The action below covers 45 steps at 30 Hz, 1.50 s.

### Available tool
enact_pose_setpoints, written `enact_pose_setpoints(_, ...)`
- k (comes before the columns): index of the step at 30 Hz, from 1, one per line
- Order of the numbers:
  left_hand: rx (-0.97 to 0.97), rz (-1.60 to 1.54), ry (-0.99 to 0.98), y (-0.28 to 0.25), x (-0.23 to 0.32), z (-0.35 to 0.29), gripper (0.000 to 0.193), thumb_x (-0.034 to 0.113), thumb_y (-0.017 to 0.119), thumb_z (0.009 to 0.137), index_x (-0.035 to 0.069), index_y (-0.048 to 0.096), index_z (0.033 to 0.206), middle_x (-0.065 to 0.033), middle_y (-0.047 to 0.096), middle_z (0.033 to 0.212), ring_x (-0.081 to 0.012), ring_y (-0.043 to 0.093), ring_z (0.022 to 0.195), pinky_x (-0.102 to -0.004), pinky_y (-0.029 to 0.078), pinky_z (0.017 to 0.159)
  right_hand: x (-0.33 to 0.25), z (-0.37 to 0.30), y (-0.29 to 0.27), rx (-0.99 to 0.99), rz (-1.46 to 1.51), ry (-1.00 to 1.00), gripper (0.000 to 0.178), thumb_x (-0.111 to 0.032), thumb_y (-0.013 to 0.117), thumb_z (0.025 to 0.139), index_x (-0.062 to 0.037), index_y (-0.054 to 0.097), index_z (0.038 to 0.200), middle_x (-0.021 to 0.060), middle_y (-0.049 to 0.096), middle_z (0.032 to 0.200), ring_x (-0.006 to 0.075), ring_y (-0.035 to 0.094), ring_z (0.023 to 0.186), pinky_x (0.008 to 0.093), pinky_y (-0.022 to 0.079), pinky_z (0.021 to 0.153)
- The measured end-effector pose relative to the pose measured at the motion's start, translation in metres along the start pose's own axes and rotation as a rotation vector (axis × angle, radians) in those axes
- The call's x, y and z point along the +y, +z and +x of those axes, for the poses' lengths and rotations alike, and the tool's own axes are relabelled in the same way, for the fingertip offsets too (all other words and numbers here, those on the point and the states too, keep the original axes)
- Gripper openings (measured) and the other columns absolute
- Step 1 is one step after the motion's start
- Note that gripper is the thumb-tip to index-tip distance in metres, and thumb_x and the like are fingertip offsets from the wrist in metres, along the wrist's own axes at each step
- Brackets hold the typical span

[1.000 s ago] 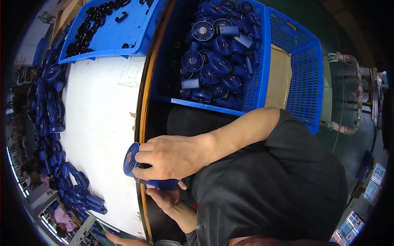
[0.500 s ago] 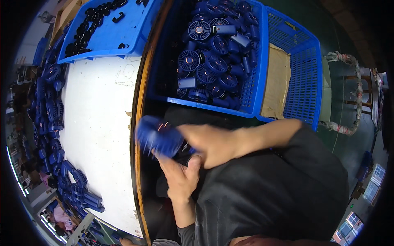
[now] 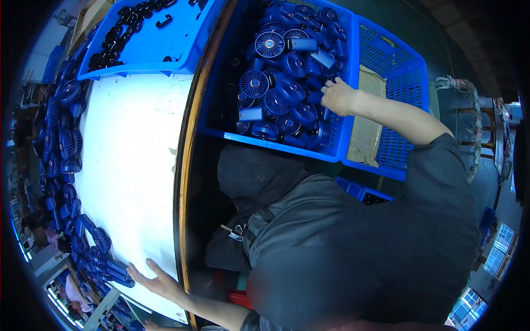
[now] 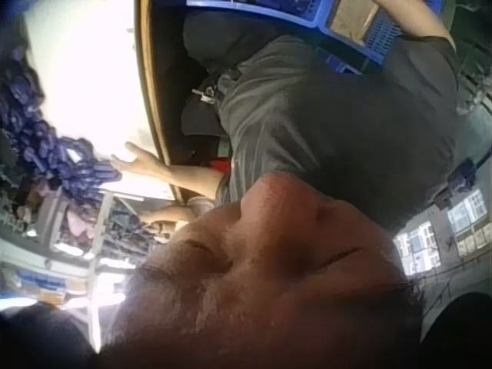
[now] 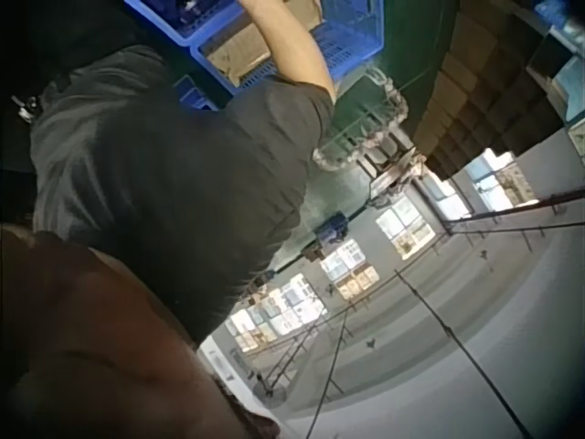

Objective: Assembling small blue handheld fans by snapping plastic casing and blades together at a factory production line.

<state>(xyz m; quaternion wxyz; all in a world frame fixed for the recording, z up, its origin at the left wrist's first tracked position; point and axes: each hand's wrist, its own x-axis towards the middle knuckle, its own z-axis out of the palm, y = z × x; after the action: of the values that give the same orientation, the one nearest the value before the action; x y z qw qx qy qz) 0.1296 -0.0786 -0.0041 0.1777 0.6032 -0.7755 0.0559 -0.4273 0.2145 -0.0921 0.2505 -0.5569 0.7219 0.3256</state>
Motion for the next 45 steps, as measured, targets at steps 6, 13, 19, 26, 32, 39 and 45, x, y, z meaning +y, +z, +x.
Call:
enact_pose_setpoints(6,-0.036,0.084,-0.226,0.012,-0.042,0.016,0.068,0.047,0.052,0.100,0.000,0.040,0.147,-0.0228,0.038,0.152,-0.0375,0.033,0.143,-0.0471,0.031,0.117,-0.037,-0.006,-0.013,0.268,0.508,-0.029,0.031,-0.012,0.064,0.080,-0.0039,0.067,0.110,0.0207,0.066,0.106,0.0379,0.065,0.102,0.0481,0.053,0.089)
enact_pose_setpoints(13,-0.138,0.040,-0.312,0.027,-0.038,0.039,0.073,0.049,0.052,0.099,-0.006,0.039,0.145,-0.0286,0.048,0.142,-0.0410,0.048,0.131,-0.0440,0.041,0.108,-0.129,-0.020,-0.023,0.526,0.809,-0.408,0.032,-0.018,0.064,0.086,-0.0007,0.063,0.114,0.0203,0.065,0.105,0.0379,0.064,0.102,0.0481,0.053,0.087)
enact_pose_setpoints(19,-0.054,0.214,-0.253,0.017,-0.038,0.073,0.075,0.054,0.049,0.099,-0.008,0.044,0.140,-0.0282,0.050,0.139,-0.0409,0.048,0.129,-0.0452,0.041,0.106,-0.161,-0.024,-0.030,0.508,0.876,-0.468,0.036,-0.015,0.063,0.089,0.0004,0.057,0.121,0.0182,0.060,0.109,0.0371,0.060,0.106,0.0465,0.050,0.091)
enact_pose_setpoints(26,-0.081,0.235,-0.292,0.028,-0.074,0.102,0.077,0.056,0.053,0.095,-0.008,0.047,0.137,-0.0291,0.049,0.139,-0.0413,0.048,0.128,-0.0476,0.043,0.103,-0.181,-0.027,-0.047,0.501,0.955,-0.522,0.040,-0.016,0.062,0.091,0.0010,0.055,0.126,0.0189,0.059,0.112,0.0374,0.060,0.105,0.0465,0.049,0.091)
enact_pose_setpoints(32,-0.053,0.192,-0.366,0.042,-0.126,0.123,0.072,0.050,0.055,0.095,-0.008,0.046,0.136,-0.0301,0.060,0.125,-0.0431,0.061,0.110,-0.0471,0.049,0.094,-0.205,-0.023,-0.066,0.552,0.926,-0.601,0.038,-0.016,0.061,0.091,0.0006,0.055,0.124,0.0194,0.058,0.113,0.0367,0.061,0.106,0.0450,0.050,0.093)
enact_pose_setpoints(39,-0.001,-0.400,-0.493,0.012,-0.110,0.101,0.062,0.042,0.054,0.098,-0.009,0.049,0.134,-0.0207,0.064,0.103,-0.0272,0.063,0.081,-0.0357,0.051,0.071,-0.237,-0.018,-0.107,0.603,1.140,-0.882,0.038,-0.019,0.062,0.092,0.0033,0.056,0.123,0.0201,0.061,0.110,0.0393,0.063,0.102,0.0452,0.052,0.091)
enact_pose_setpoints(45,0.129,-0.722,-0.213,-0.013,0.102,-0.030,0.053,0.022,0.053,0.101,-0.006,0.042,0.144,-0.0151,0.062,0.101,-0.0196,0.058,0.080,-0.0333,0.051,0.075,-0.279,-0.028,-0.163,0.240,1.735,-0.969,0.053,-0.025,0.063,0.096,0.0046,0.046,0.136,0.0207,0.062,0.116,0.0258,0.064,0.105,0.0370,0.054,0.090)
